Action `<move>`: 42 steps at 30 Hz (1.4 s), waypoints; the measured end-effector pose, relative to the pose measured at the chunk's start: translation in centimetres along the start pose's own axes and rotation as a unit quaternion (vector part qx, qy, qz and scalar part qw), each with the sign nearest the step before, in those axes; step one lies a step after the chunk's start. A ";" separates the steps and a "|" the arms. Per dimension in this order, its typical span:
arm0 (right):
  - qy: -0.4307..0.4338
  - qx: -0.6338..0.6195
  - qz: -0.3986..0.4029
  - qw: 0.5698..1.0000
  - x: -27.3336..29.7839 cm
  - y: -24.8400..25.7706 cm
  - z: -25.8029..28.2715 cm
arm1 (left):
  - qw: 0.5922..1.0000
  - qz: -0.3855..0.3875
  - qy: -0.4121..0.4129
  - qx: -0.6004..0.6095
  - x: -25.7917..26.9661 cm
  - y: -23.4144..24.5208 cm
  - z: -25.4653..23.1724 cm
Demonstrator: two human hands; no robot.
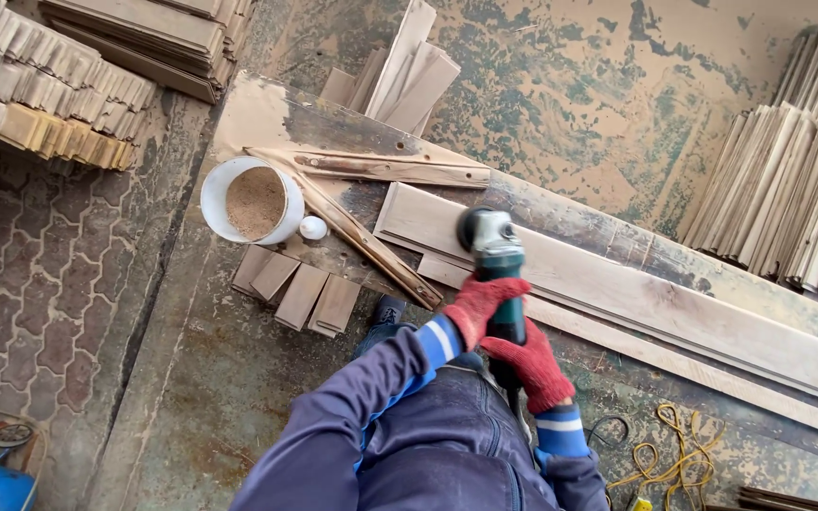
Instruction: Sanding the surface of a wooden plank using a handheld angle grinder equipped with a sanding disc.
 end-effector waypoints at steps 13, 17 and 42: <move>-0.011 -0.010 -0.027 1.000 0.1 1.0 -2.5 | 0.999 0.031 -0.013 0.000 1.5 0.4 2.2; -0.012 -0.023 -0.038 0.999 -0.5 2.4 -4.4 | 1.000 0.029 -0.006 -0.006 0.9 -0.7 4.2; -0.021 -0.027 -0.010 0.999 -1.2 5.7 -7.7 | 0.985 0.170 0.013 0.000 3.4 -2.7 3.0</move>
Point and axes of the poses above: each hand's wrist, its own x-axis away from the middle knuckle, its own y-axis out of the back of the hand, z = x × y, the point moved 1 cm from there along -x, towards the middle knuckle, and after that the axes turned 11 degrees about -y, right-handed, at the moved point
